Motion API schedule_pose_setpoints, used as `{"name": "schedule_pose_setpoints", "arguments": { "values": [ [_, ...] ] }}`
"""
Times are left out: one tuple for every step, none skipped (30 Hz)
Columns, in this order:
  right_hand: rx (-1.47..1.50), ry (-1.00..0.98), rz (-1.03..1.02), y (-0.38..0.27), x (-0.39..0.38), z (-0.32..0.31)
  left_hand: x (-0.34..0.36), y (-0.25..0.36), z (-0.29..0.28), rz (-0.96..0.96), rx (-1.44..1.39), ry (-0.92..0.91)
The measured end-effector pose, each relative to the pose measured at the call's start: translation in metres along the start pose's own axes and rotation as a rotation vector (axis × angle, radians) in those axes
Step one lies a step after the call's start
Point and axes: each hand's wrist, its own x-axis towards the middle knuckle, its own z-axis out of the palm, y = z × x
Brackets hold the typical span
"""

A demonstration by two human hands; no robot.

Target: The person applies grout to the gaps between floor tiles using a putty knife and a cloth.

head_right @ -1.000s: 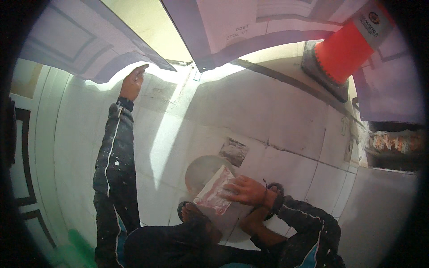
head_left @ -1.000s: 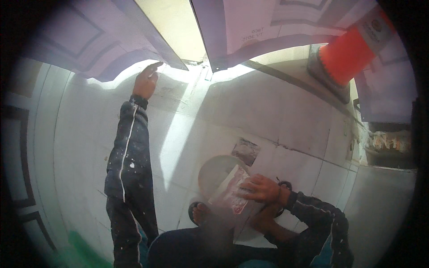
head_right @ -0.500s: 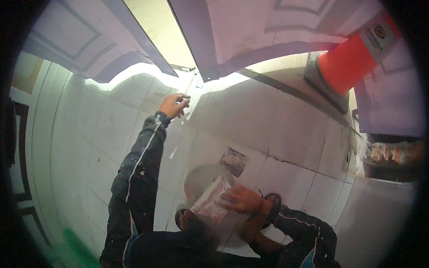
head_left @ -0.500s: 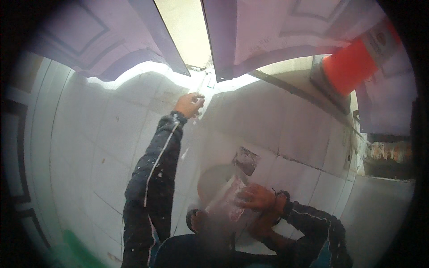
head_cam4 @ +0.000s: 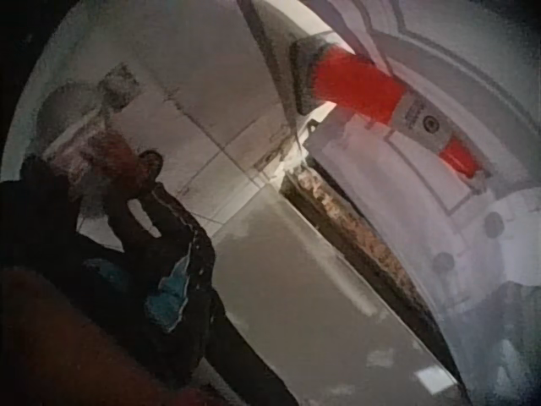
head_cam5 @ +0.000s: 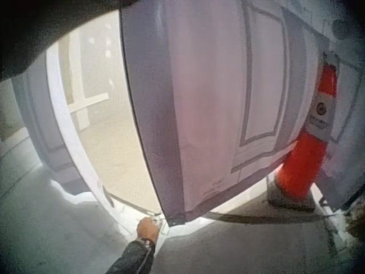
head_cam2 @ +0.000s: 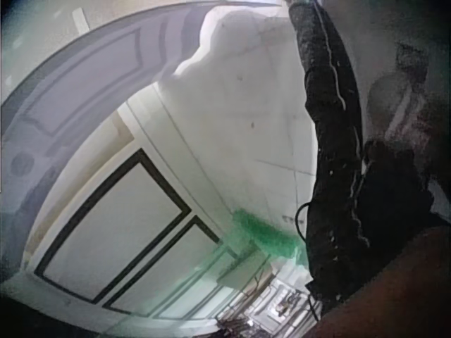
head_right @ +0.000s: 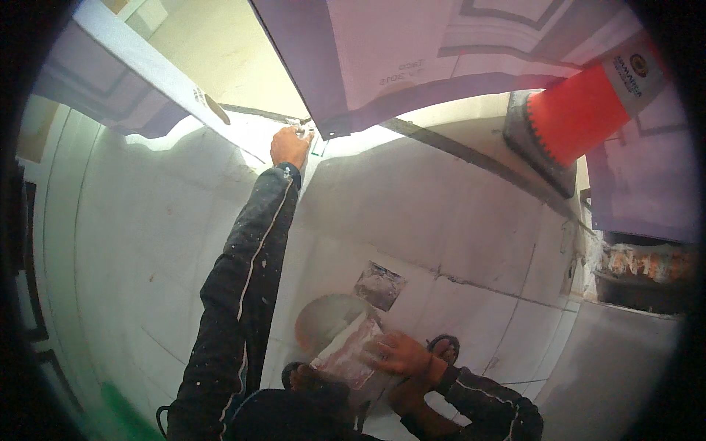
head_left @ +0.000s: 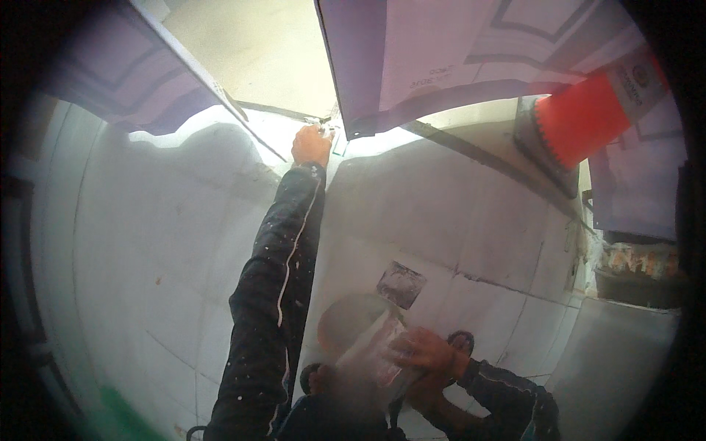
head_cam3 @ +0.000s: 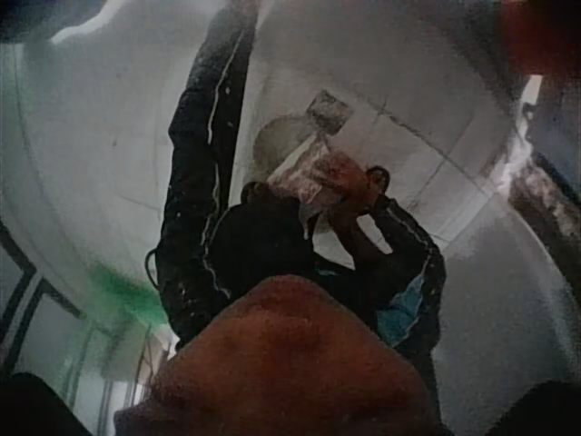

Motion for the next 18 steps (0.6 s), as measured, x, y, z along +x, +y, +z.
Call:
{"name": "schedule_pose_setpoints", "arguments": {
  "values": [
    [0.011,-0.013,0.018,-0.002,-0.001,-0.003,0.000,-0.001,0.000,-0.002,0.000,0.001],
    [0.012,-0.014,0.016,-0.004,0.000,-0.006,-0.001,-0.001,0.001,-0.017,0.002,0.044],
    [0.007,-0.001,0.019,-0.005,0.000,-0.009,-0.004,0.001,0.002,-0.028,0.003,0.082],
    [0.001,0.011,0.023,-0.006,-0.002,-0.010,-0.007,0.002,0.003,0.006,-0.022,0.112],
    [0.002,0.011,0.027,-0.004,-0.006,-0.008,-0.009,0.005,0.005,0.007,-0.023,0.108],
    [0.020,0.005,0.031,-0.004,-0.009,-0.006,-0.010,0.008,0.004,0.020,-0.035,0.097],
    [0.037,-0.001,0.035,-0.003,-0.012,-0.004,-0.011,0.011,0.003,0.033,-0.047,0.086],
    [0.040,-0.001,0.039,-0.003,-0.013,-0.005,-0.010,0.011,0.006,0.033,-0.047,0.082],
    [0.034,-0.008,0.034,-0.002,-0.013,-0.005,-0.009,0.009,0.008,0.043,-0.043,0.102],
    [0.028,-0.016,0.029,-0.002,-0.013,-0.005,-0.008,0.006,0.009,0.052,-0.039,0.122],
    [0.030,-0.018,0.025,-0.002,-0.012,-0.006,-0.007,0.003,0.010,0.048,-0.037,0.123],
    [0.035,-0.009,0.021,-0.001,-0.010,-0.007,-0.006,0.004,0.010,0.033,-0.053,0.119],
    [0.040,0.000,0.016,-0.001,-0.009,-0.008,-0.006,0.005,0.009,0.017,-0.068,0.116],
    [0.040,-0.004,0.013,-0.001,-0.008,-0.008,-0.006,0.005,0.009,0.013,-0.069,0.119],
    [0.030,-0.008,0.012,-0.001,-0.007,-0.008,-0.007,0.007,0.009,-0.007,-0.090,0.121],
    [0.021,-0.013,0.011,-0.001,-0.006,-0.008,-0.007,0.007,0.008,-0.028,-0.110,0.123],
    [0.022,-0.015,0.010,-0.001,-0.005,-0.008,-0.009,0.004,0.005,-0.031,-0.110,0.124],
    [0.006,-0.023,0.013,-0.001,-0.004,-0.008,-0.012,0.004,0.002,-0.025,-0.123,0.099]
  ]
}}
